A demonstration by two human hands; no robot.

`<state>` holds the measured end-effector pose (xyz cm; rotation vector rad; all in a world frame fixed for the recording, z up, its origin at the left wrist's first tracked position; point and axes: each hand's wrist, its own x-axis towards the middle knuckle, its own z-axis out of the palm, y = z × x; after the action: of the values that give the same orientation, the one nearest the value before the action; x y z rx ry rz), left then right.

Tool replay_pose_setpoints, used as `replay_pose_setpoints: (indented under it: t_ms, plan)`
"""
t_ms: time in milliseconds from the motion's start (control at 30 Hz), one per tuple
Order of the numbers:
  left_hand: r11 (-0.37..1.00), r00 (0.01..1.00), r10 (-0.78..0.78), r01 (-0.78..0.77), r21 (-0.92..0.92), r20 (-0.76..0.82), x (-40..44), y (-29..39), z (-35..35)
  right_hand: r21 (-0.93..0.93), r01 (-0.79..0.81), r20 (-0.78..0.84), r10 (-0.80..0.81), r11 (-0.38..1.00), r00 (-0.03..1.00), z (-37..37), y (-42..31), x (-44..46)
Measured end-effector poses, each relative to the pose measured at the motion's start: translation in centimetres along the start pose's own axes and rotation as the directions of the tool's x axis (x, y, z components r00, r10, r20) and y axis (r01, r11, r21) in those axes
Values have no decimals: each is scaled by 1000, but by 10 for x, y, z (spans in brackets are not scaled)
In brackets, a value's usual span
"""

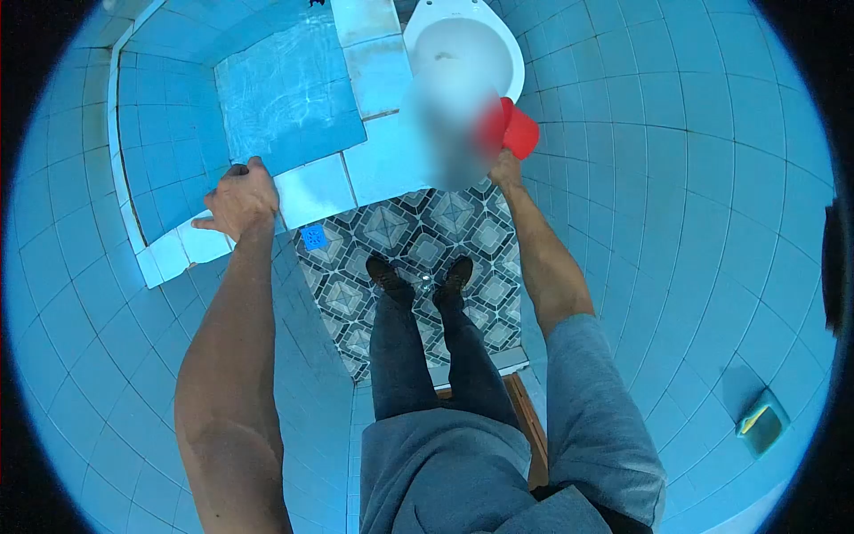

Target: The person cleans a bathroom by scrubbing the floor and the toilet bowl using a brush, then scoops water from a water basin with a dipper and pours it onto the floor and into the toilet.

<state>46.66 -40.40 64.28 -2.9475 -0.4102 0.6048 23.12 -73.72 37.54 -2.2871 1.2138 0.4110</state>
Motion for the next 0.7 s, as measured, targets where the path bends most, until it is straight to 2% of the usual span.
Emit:
replay_pose_setpoints:
  t_ms: [33, 67, 133, 167, 200, 267, 300, 333, 367, 433, 567, 633, 667, 700]
  plan:
    - [1000, 1000, -8, 8, 0, -10, 0, 1, 0, -52, 116, -48, -118, 992, 992, 3, -4, 4]
    - [1000, 1000, -3, 3, 1, -12, 0, 1, 0, -49, 112, -52, -114, 993, 992, 1, -12, 7]
    - [1000, 999, -11, 11, -9, -38, -1, 1, 1, 136, -54, 80, 44, 989, 996, -7, -28, 15]
    - [1000, 999, -6, 6, -6, -38, -1, 1, 3, 138, -59, 79, 49, 989, 996, -1, -26, 27]
    - [1000, 997, -10, 8, -28, -78, 0, 0, 6, 331, -10, 24, 3, 943, 1000, 4, -29, 36]
    - [999, 993, -11, 5, -51, -118, 0, 0, 8, 509, 47, -42, -29, 859, 999, 4, -31, 39]
    - [999, 993, -12, 6, -52, -114, -1, 0, 8, 744, -134, 127, 58, 654, 990, -28, -53, 20]
    - [999, 994, -13, 7, -53, -111, -1, 1, 7, 872, -318, 309, 86, 373, 947, -50, -67, 6]
    - [999, 994, -10, 4, -53, -111, -2, 1, 6, 872, -318, 308, 88, 371, 947, -55, -65, 1]
    - [999, 995, -9, 3, -52, -101, -2, 2, 5, 911, -351, 367, -36, 219, 930, -69, -61, -6]
    - [999, 993, -6, 2, -36, -116, 1, 0, 9, 910, -367, 362, 65, 191, 930, -63, -36, -22]
    - [1000, 993, 5, -7, -16, -114, 2, -2, 10, 844, -289, 214, 210, 452, 954, -54, -22, -32]
    - [1000, 993, 0, -3, -19, -116, 2, -1, 6, 844, -286, 214, 204, 454, 955, -41, -9, -30]
    - [1000, 998, 7, -6, 4, -59, 0, 0, 0, 638, -227, 129, 189, 736, 974, -23, 7, -27]
